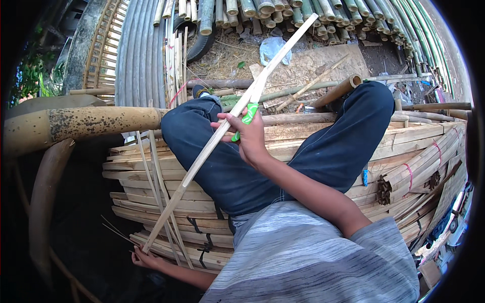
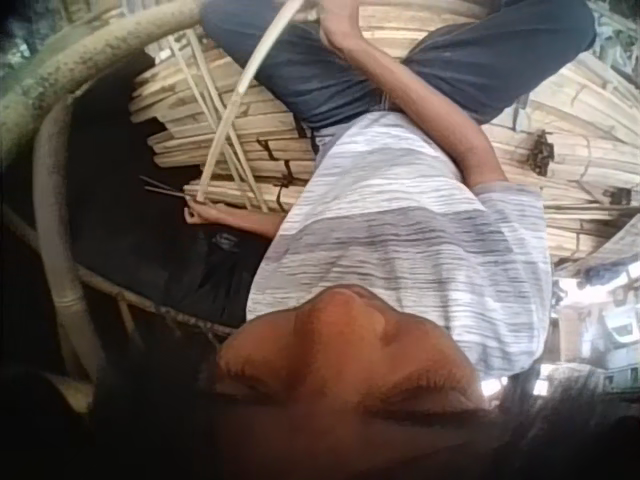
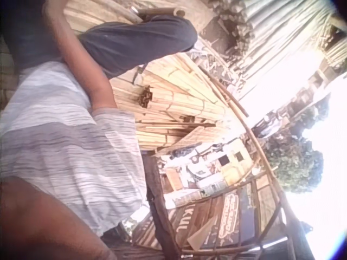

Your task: Shaving and peeling a thin strip of bamboo using a small utility knife.

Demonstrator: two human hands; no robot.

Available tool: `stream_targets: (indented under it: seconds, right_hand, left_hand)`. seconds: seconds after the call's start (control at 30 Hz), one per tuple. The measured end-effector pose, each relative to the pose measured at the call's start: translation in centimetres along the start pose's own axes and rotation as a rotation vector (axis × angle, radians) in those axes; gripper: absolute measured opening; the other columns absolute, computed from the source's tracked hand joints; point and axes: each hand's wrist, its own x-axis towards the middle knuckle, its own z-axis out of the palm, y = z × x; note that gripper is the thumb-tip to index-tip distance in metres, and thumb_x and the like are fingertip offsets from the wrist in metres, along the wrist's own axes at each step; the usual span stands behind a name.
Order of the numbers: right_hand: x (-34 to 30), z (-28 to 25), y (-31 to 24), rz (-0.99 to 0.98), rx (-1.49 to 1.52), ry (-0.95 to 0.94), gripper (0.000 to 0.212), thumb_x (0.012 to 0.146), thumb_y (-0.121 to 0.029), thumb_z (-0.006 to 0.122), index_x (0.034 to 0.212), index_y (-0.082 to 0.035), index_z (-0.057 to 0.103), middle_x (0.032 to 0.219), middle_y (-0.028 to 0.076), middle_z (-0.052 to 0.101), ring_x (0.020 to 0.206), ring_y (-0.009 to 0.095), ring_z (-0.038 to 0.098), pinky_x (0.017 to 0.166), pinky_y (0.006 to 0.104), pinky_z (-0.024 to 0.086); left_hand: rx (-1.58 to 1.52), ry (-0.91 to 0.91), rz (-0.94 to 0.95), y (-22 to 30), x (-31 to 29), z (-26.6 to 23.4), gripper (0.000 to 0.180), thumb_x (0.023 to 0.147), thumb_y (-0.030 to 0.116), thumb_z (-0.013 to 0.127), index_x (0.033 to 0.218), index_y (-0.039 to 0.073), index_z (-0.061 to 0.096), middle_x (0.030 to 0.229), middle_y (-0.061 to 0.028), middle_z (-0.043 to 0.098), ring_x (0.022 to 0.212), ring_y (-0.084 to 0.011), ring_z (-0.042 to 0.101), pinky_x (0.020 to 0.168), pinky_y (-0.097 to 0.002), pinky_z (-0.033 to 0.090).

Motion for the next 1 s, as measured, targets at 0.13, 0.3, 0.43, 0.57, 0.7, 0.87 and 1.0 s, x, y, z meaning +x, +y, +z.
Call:
stream_targets:
  seconds: [0.13, 0.3, 0.43, 0.57, 0.7, 0.87, 1.0]
  right_hand:
    - [-2.7, 0.4, 1.8, 0.062, -0.026, -0.031, 0.023, 0.092, -0.001, 0.054, 0.102, -0.007, 0.034, 0.104, 0.021, 0.062, 0.09, 0.034, 0.069, 0.064, 0.0399, 0.063]
    - [-5.3, 0.0, 4.4, 0.181, -0.016, -0.128, 0.024, 0.093, -0.002, 0.054, 0.1, -0.008, 0.031, 0.105, 0.021, 0.061, 0.095, 0.033, 0.067, 0.072, 0.0435, 0.062]
    - [-6.3, -1.9, 5.2, 0.261, -0.131, -0.19, 0.023, 0.093, -0.001, 0.055, 0.1, -0.007, 0.034, 0.112, 0.021, 0.061, 0.1, 0.028, 0.066, 0.077, 0.0375, 0.058]
    - [-6.6, -4.4, 5.4, 0.337, -0.205, -0.325, 0.024, 0.091, -0.001, 0.058, 0.104, -0.005, 0.038, 0.115, 0.017, 0.062, 0.102, 0.02, 0.065, 0.079, 0.0271, 0.053]
    - [-5.8, -5.5, 4.5, 0.302, -0.353, -0.437, 0.02, 0.089, -0.004, 0.061, 0.092, -0.005, 0.041, 0.106, 0.013, 0.065, 0.106, 0.018, 0.064, 0.079, 0.028, 0.052]
    - [-4.6, -4.9, 1.1, 0.391, -0.889, -0.625, 0.02, 0.085, -0.01, 0.066, 0.088, 0.0, 0.049, 0.092, 0.007, 0.067, 0.097, 0.015, 0.064, 0.079, 0.0296, 0.05]
    - [-3.7, -6.0, -1.2, 0.305, -1.03, -0.702, 0.022, 0.085, -0.014, 0.067, 0.088, 0.0, 0.05, 0.095, 0.008, 0.069, 0.092, 0.015, 0.064, 0.081, 0.0305, 0.049]
  left_hand:
    - [0.647, -0.125, 0.266, 0.5, 1.5, -1.2, 0.023, 0.091, 0.016, 0.063, 0.107, 0.005, 0.05, 0.099, -0.0093, 0.058, 0.092, -0.0176, 0.059, 0.085, -0.0323, 0.047]
    - [-0.014, -0.788, 0.083, 6.2, -8.8, 13.4, 0.014, 0.094, 0.011, 0.057, 0.107, 0.006, 0.051, 0.103, -0.0068, 0.057, 0.097, -0.0166, 0.059, 0.086, -0.0314, 0.045]
    - [0.014, -1.252, 0.25, 9.2, -18.3, 23.0, 0.019, 0.095, 0.008, 0.054, 0.113, 0.002, 0.05, 0.111, -0.009, 0.056, 0.097, -0.016, 0.058, 0.09, -0.0287, 0.045]
    - [0.193, -1.304, 0.314, 12.2, -20.9, 28.2, 0.023, 0.095, 0.009, 0.053, 0.116, 0.001, 0.049, 0.114, -0.0106, 0.056, 0.102, -0.0161, 0.057, 0.092, -0.0289, 0.043]
    - [-0.188, -1.462, 0.187, 12.4, -22.3, 32.9, 0.025, 0.096, 0.012, 0.053, 0.118, 0.002, 0.049, 0.114, -0.0122, 0.056, 0.1, -0.0175, 0.059, 0.089, -0.0304, 0.046]
    - [-0.232, -1.668, -0.295, 12.2, -25.4, 36.5, 0.037, 0.093, 0.015, 0.059, 0.125, 0.003, 0.042, 0.121, -0.0195, 0.056, 0.096, -0.0196, 0.062, 0.084, -0.0344, 0.051]
    - [-0.164, -1.881, -0.487, 10.2, -23.3, 39.6, 0.046, 0.091, 0.018, 0.063, 0.13, 0.008, 0.042, 0.121, -0.0212, 0.057, 0.094, -0.0198, 0.063, 0.077, -0.0317, 0.054]
